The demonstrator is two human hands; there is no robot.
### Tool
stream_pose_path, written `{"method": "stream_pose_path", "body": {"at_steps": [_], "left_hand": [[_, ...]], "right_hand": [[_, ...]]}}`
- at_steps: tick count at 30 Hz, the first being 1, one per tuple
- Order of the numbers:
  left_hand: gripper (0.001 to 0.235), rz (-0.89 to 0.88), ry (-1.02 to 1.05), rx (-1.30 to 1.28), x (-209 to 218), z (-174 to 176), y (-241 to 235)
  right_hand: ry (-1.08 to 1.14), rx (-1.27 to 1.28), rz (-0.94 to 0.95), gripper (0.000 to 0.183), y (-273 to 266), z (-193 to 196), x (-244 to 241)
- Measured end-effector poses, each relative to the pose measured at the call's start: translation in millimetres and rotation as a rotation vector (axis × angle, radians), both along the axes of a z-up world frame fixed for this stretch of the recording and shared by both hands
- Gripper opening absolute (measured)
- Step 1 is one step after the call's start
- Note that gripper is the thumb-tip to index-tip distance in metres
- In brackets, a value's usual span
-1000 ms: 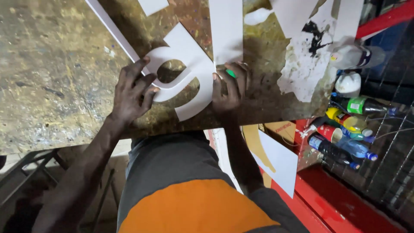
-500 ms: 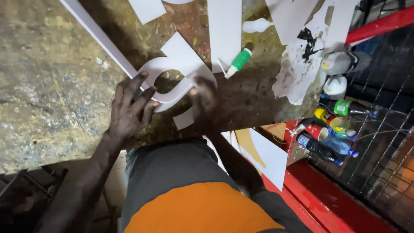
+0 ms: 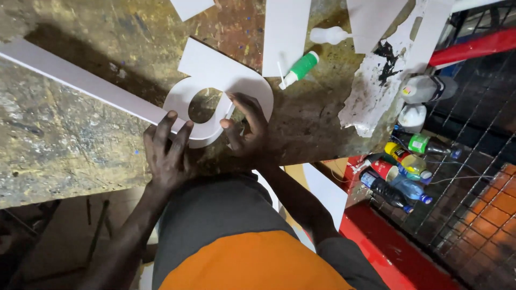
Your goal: The person is fabricating 3D sign letters by applying glue to the edges of flat cutouts and attaching side strips.
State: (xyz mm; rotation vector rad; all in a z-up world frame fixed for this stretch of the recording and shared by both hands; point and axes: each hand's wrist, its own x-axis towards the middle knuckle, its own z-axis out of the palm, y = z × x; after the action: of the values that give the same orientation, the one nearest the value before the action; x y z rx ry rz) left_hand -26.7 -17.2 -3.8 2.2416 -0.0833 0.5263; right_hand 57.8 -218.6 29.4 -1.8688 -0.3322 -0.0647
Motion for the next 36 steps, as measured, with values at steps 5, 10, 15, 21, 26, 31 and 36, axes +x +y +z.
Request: {"method": "stream_pose_path", "body": {"at_steps": [5, 10, 15, 21, 26, 31, 36], "left_hand": [[0.032, -0.004, -0.049, -0.051, 0.6, -2.2, 2.9], [0.029, -0.005, -0.078, -0.048, -3.1, -21.4, 4.1], [0.030, -0.018, -0.094, -0.059, 1.1, -18.2, 6.0], [0.028, -0.015, -0.096, -0.045, -2.7, -20.8, 8.3], [0.027, -0.014, -0.103, -0.035, -1.8, -15.0, 9.5], [0.030, -0.004, -0.114, -0.030, -3.1, -20.9, 7.4], [0.032, 0.003, -0.110, -0.048, 2.1, -9.4, 7.4]], "right_hand": [[-0.132, -0.023, -0.032, 0.051, 0.5, -12.6, 0.0], [-0.119, -0.010, -0.012, 0.050, 3.3, -8.4, 0.5], [-0.533, -0.512, 0.158, 0.059, -12.0, -20.9, 7.6], [-0.153, -0.086, -0.104, 0.056, 10.9, -14.9, -0.2], [-0.163, -0.041, -0.098, 0.054, 13.3, -13.3, -0.7], [-0.160, -0.037, -0.090, 0.054, 12.9, -12.4, -3.3], [-0.147, 0.035, -0.074, 0.053, 10.3, -14.3, -1.7]]}}
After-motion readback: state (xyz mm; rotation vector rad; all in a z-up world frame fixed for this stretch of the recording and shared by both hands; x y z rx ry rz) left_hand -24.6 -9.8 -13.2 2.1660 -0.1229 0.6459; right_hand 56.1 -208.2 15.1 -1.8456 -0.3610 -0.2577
